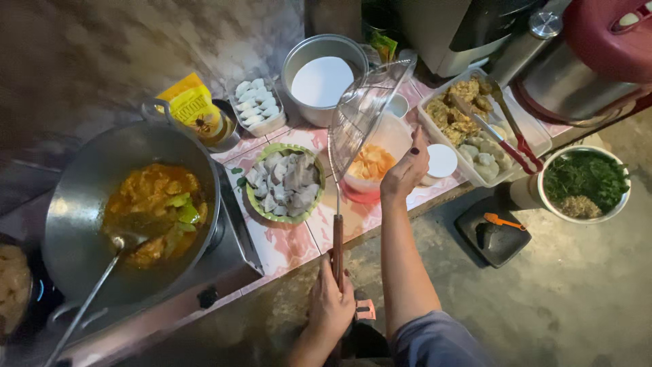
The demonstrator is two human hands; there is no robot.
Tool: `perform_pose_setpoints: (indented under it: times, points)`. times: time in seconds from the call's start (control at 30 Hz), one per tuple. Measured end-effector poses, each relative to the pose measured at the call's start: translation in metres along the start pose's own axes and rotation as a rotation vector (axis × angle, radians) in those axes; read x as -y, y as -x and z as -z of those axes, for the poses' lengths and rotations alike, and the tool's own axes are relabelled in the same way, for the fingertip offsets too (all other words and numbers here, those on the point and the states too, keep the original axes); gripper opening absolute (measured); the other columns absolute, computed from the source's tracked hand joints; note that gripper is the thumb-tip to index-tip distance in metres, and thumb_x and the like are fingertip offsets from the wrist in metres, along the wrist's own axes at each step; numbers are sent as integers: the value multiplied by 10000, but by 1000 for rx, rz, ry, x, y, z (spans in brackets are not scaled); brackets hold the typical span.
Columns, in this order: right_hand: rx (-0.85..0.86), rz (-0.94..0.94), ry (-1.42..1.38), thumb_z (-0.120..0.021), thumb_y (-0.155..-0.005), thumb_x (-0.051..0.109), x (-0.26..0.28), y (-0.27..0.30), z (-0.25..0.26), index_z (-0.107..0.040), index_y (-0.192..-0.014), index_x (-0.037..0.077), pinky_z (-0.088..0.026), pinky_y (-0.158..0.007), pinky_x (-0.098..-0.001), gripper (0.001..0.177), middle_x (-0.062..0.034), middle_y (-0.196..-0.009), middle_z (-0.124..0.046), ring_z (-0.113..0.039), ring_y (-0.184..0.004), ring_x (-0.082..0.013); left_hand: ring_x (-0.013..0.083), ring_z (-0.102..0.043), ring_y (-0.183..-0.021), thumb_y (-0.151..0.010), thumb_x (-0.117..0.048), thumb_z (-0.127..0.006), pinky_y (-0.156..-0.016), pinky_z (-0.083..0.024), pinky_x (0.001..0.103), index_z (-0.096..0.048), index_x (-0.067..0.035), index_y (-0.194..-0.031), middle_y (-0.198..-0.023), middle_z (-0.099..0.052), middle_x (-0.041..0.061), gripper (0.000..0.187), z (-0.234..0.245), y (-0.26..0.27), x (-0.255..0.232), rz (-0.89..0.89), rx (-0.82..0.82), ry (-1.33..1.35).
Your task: The person deep-fries dumplings in a wok, removes them with a strainer, and places them in a container. They then add more dumplings to the hot oil and continue frying while stirring a separate pot of sauce.
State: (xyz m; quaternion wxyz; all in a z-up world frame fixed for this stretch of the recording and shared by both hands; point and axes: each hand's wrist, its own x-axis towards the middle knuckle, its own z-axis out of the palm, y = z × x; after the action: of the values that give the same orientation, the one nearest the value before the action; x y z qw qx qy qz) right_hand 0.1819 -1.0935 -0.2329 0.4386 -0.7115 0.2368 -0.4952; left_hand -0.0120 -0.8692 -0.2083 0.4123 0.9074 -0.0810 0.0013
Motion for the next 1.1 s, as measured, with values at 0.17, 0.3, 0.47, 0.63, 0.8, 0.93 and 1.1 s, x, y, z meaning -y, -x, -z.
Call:
perform_pose_setpoints:
  times: [0.17,0.3,0.47,0.63,0.8,0.93,1.1]
  points:
    - [53,11,63,-280,-1149,408,21,-9,12,-603,-1413,-28,-448,-1080,-474,603,-248,-1320,-690,-630,-1224,-391,432,-687,-899,-886,-101,-655,-753,-558,508,-436,21,-1433,-1020,-684,265,602,15,-7,-13,-18,-38,75]
    - [135,104,-142,-305,-1149,383,61,-16,27,-596,-1435,-14,-459,-1116,-453,570,-223,-1338,-686,-642,-1258,-357,228,-602,-592,-983,-131,-563,-518,-515,388,-516,-74,-1324,-843,-625,116,349,44,-18,-27,442,264,553]
    - [215,151,-224,-439,-1140,142,110,8,42,-573,-1465,-21,-502,-1060,-392,388,-208,-1339,-659,-644,-1203,-307,95,-562,-629,-1021,-114,-598,-530,-490,289,-550,-15,-1244,-834,-602,44,249,104,-21,-35,182,6,673]
    - [596,136,-280,-545,-1045,-51,147,80,31,-698,-1322,7,-516,-868,-310,321,-121,-996,-702,-650,-920,-199,86,-594,-621,-990,-159,-581,-529,-521,280,-511,-69,-1323,-827,-652,23,352,204,10,-30,256,-189,495]
    - [1344,-143,-383,-547,-1022,45,223,205,22,-719,-1258,69,-593,-779,-324,293,-99,-1048,-788,-729,-916,-159,139,-590,-564,-1023,-205,-606,-504,-494,301,-563,-10,-1182,-709,-610,102,255,315,80,-15,482,-209,486]
    - [1732,68,-473,-529,-1015,164,303,305,26,-471,-1528,149,-594,-855,-334,517,-153,-1242,-726,-735,-974,-196,117,-608,-590,-981,-169,-578,-495,-533,297,-567,-33,-1203,-753,-610,54,260,391,139,12,384,-265,539]
    - [1788,-496,-448,-460,-1072,337,386,418,-14,-298,-1651,285,-667,-747,-402,604,70,-1576,-372,-758,-962,-179,119,-613,-568,-947,-157,-591,-493,-537,293,-572,-50,-1185,-731,-622,48,262,475,194,63,414,-286,466]
